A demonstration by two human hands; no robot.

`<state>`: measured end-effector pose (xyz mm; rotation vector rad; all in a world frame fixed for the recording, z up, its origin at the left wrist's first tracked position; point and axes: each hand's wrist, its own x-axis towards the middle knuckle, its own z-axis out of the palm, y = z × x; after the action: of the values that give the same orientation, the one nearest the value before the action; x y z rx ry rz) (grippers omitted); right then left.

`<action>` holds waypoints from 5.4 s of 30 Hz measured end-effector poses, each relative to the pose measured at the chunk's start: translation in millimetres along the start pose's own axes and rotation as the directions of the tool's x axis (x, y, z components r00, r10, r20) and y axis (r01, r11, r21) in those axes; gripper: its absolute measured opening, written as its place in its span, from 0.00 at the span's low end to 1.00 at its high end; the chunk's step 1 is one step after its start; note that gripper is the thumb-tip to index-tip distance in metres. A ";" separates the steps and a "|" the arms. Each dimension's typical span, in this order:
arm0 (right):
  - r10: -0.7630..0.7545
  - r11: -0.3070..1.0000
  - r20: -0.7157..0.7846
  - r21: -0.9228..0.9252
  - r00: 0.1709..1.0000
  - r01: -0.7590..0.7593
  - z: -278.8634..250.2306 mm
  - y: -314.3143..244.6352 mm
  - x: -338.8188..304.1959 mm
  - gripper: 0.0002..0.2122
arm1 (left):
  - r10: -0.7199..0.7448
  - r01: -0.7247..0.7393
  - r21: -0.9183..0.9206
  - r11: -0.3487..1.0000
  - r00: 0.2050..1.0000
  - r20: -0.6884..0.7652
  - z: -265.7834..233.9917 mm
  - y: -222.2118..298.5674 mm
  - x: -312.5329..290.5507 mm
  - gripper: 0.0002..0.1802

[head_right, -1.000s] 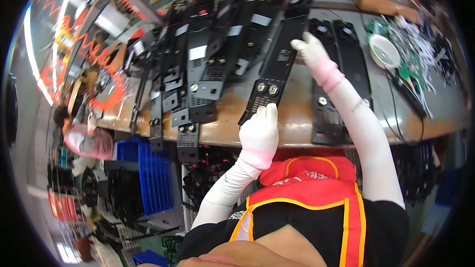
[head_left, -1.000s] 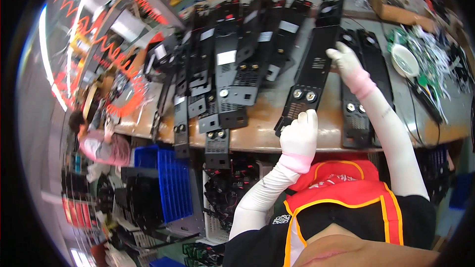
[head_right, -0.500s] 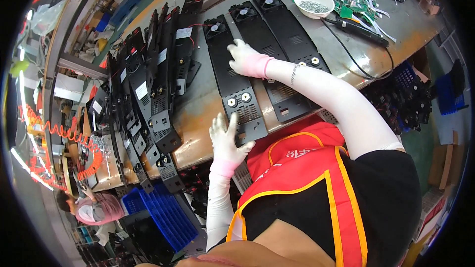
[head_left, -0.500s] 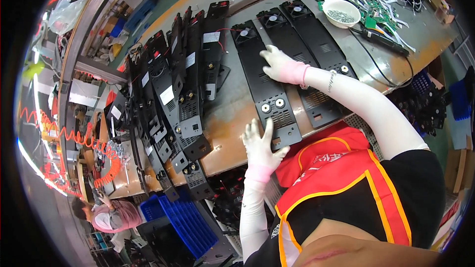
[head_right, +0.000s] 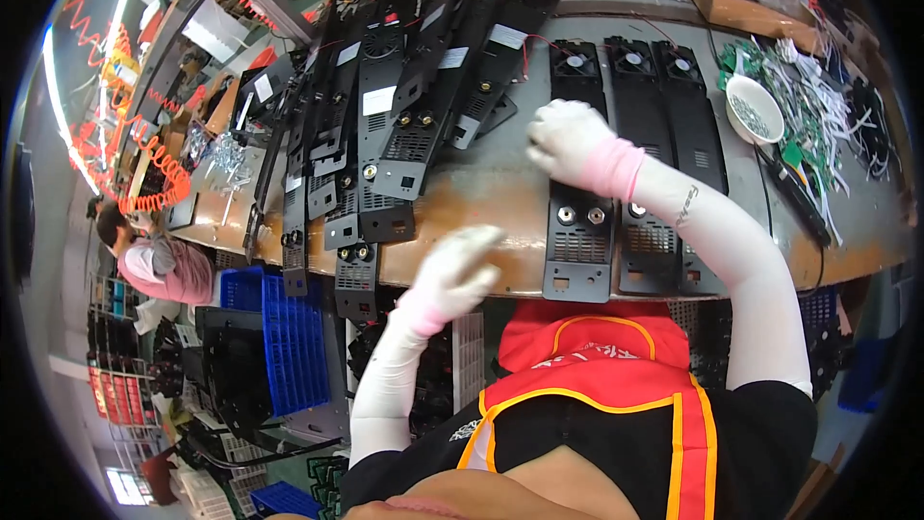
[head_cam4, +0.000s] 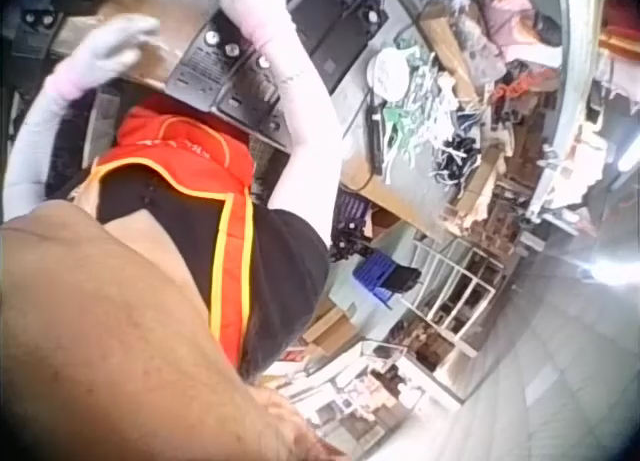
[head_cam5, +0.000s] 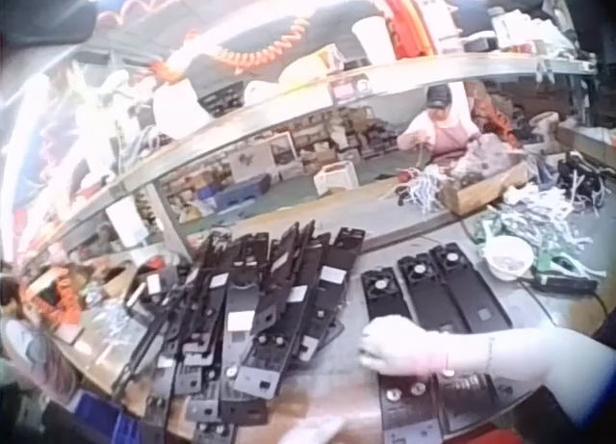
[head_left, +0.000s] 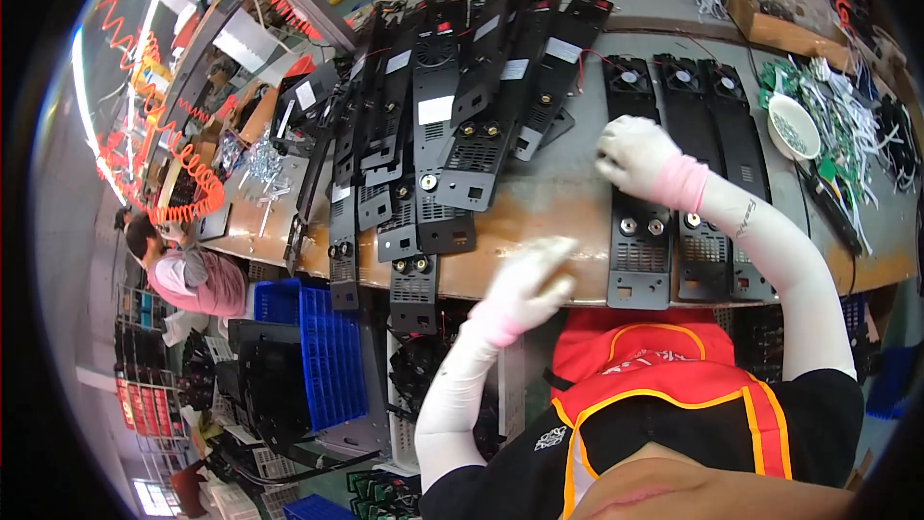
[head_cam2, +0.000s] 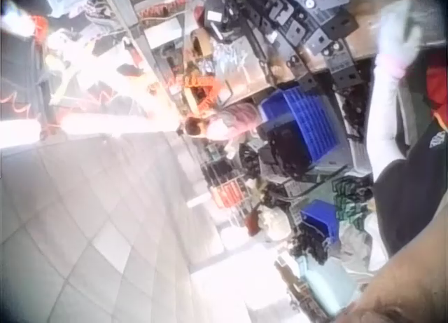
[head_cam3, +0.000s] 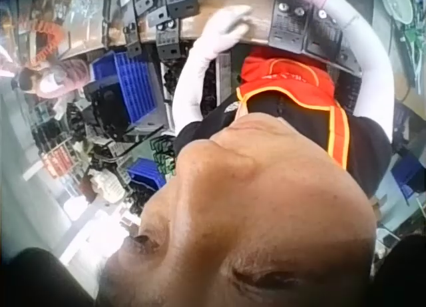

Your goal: The person assembles electronic components by placing circuit boards onto housings and securing them with screws using an electric screwdriver.

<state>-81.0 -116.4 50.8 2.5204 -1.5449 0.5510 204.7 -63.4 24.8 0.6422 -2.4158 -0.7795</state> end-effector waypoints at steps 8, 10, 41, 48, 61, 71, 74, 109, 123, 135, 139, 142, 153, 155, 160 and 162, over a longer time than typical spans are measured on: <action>-0.076 0.860 -0.168 0.487 0.983 0.150 10.5 -63.3 116.3 0.08 | -0.363 0.564 -0.135 0.815 0.315 -0.877 -133.7 -136.9 -103.5 0.25; -0.135 0.868 -0.180 0.452 0.974 0.204 21.0 -69.8 147.0 0.10 | -0.090 0.681 0.445 0.581 0.597 -0.797 -152.5 -166.1 -123.2 0.24; -0.388 0.905 -0.150 -0.248 0.909 0.345 125.8 -125.2 329.0 0.10 | -0.260 0.797 0.605 0.001 0.584 -0.769 -253.5 -224.8 -113.7 0.22; -0.190 0.955 0.240 -0.179 0.952 0.236 148.1 -101.2 371.2 0.12 | -0.526 0.774 0.532 -0.344 0.311 -0.792 -287.4 -298.9 -98.4 0.22; -0.666 0.692 0.170 -0.222 0.726 0.687 140.6 -101.8 361.9 0.06 | -0.509 0.810 0.579 -0.095 0.461 -0.727 -298.0 -319.5 -93.8 0.15; -0.382 0.713 0.568 -0.321 0.729 0.623 170.6 -130.6 385.7 0.12 | -0.303 0.733 0.673 0.097 0.666 -0.682 -313.3 -241.2 -17.7 0.16; -0.371 0.724 0.567 -0.320 0.735 0.612 174.1 -129.0 384.5 0.13 | -0.307 0.775 0.611 0.158 0.627 -0.716 -309.9 -206.3 16.2 0.14; 0.568 0.823 0.019 -0.005 0.823 -0.568 -195.8 33.3 -270.0 0.13 | -0.597 0.539 -0.679 0.498 0.781 0.182 -17.0 -44.5 148.3 0.14; 0.227 0.948 0.105 0.206 0.968 -0.244 -78.9 52.3 -214.9 0.18 | -0.415 0.071 0.863 0.500 0.894 0.167 59.5 21.2 140.6 0.39; 0.382 0.923 0.051 0.030 0.923 -0.384 -14.5 43.3 -218.1 0.20 | -0.443 0.203 0.636 0.744 0.863 0.243 87.9 -14.5 154.8 0.51; 0.401 0.916 -0.006 0.010 0.916 -0.401 -14.2 51.4 -234.5 0.21 | -0.449 0.167 0.671 0.722 0.851 0.272 102.8 0.5 173.5 0.49; 0.427 0.904 -0.013 -0.033 0.904 -0.427 -17.5 57.2 -236.8 0.21 | -0.425 0.181 0.677 0.714 0.880 0.213 111.7 1.5 184.1 0.48; 0.430 0.901 -0.020 -0.059 0.903 -0.431 -12.6 60.0 -236.6 0.20 | -0.608 0.087 0.882 0.462 0.756 0.244 99.6 57.7 180.6 0.38; 0.437 0.898 -0.004 -0.055 0.900 -0.436 -15.3 56.5 -237.6 0.20 | -0.648 0.032 0.879 0.475 0.689 0.325 100.8 64.9 168.6 0.40; 0.423 0.905 -0.007 -0.056 0.906 -0.422 -9.2 57.1 -237.4 0.20 | -0.711 0.061 0.856 0.514 0.589 0.385 104.7 86.3 140.9 0.44; 0.413 0.910 -0.006 -0.030 0.911 -0.413 -10.7 57.6 -237.5 0.20 | -0.709 0.144 0.820 0.554 0.598 0.374 89.9 96.9 136.8 0.44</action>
<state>-231.1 57.8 -32.6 2.1695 -2.0849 0.5667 21.4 -36.5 67.7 1.6421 -3.3296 -0.1426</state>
